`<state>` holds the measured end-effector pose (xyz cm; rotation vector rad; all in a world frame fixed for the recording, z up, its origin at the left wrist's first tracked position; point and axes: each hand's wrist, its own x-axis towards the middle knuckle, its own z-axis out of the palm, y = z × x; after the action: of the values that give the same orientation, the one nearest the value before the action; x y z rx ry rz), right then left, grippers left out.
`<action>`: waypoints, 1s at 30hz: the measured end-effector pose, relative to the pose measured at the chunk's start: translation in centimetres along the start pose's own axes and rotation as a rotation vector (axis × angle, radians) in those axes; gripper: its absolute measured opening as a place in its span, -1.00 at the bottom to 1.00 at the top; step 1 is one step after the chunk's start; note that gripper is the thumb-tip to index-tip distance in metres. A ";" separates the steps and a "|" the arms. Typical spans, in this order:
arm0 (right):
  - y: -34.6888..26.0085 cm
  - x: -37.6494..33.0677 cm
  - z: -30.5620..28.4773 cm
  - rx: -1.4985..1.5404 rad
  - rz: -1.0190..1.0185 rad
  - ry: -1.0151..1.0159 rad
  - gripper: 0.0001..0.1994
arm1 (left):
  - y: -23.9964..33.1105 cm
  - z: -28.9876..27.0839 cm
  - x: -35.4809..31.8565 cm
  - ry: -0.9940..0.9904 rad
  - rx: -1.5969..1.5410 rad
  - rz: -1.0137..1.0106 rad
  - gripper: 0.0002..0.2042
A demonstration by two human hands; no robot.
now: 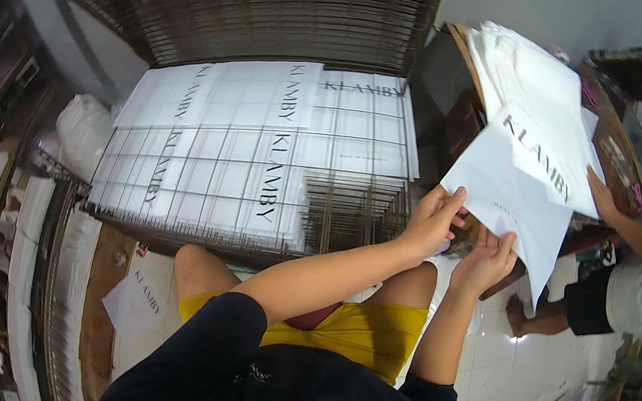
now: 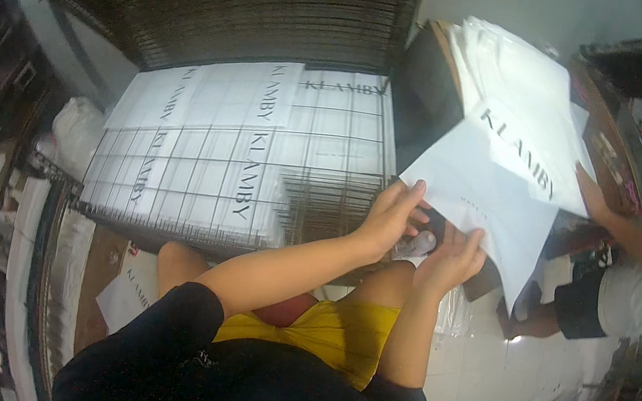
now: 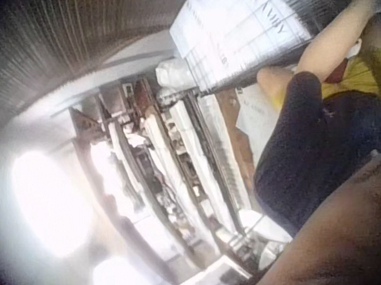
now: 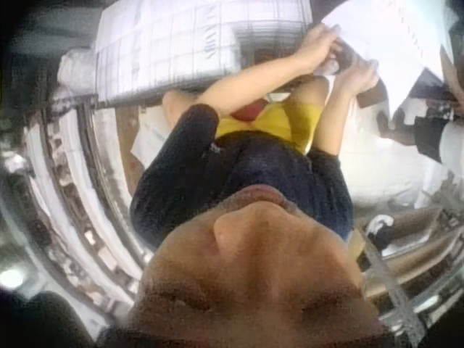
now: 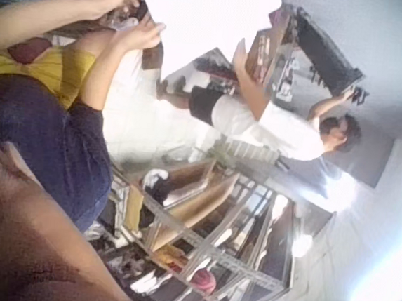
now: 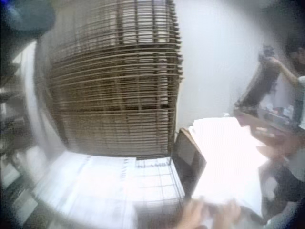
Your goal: The person repeatedly picks up white sheets of paper from a table and places them into a wire rack. The task is performed one sheet at a time in a repetitive loop.
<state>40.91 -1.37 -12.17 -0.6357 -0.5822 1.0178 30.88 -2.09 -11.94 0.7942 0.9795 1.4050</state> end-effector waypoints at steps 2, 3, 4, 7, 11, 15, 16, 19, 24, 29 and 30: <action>0.9 -1.7 -0.2 -0.098 -0.048 -0.071 -0.63 | 0.9 -0.5 -0.3 0.064 -0.017 0.141 -0.59; 1.6 -2.6 -0.2 -0.145 -0.071 -0.110 -0.59 | 1.6 -1.2 -0.5 0.097 -0.005 0.204 -0.61; 2.6 -3.8 0.1 -0.178 -0.182 -0.297 -0.55 | 2.2 -1.8 -0.8 0.131 0.007 0.266 -0.64; 6.1 -5.6 -1.2 -0.059 -0.014 -0.621 -0.42 | 6.3 -4.0 -2.5 0.055 -0.138 0.381 -0.65; 7.4 -3.9 -2.2 0.322 0.718 -0.575 -0.43 | 13.9 -10.1 -7.8 0.025 -0.251 0.404 -0.69; 6.2 -3.8 1.3 0.455 0.887 -0.784 -0.49 | 18.0 -17.7 -13.7 0.047 -0.293 0.398 -0.68; 6.3 -3.7 2.1 0.450 0.918 -0.848 -0.50 | 18.4 -19.1 -15.1 0.139 -0.267 0.427 -0.73; 7.1 -4.3 4.6 0.301 1.003 -0.905 -0.53 | 19.4 -22.8 -20.0 0.251 -0.357 0.462 -0.71; 8.1 -7.4 11.2 -0.120 0.745 -1.158 -0.53 | 18.9 -29.4 -29.1 0.469 -0.290 0.563 -0.62; 16.1 -19.9 17.4 -0.178 1.079 -1.242 -0.52 | 18.2 -33.6 -38.3 0.716 -0.416 0.657 -0.65; 18.5 -22.8 17.8 -0.228 1.111 -1.275 -0.53 | 19.5 -33.5 -39.8 0.693 -0.247 0.673 -0.68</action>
<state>8.26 -11.17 -16.70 -0.4124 -1.5420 2.4625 -4.40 -44.41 -4.86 0.4556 1.0574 2.4367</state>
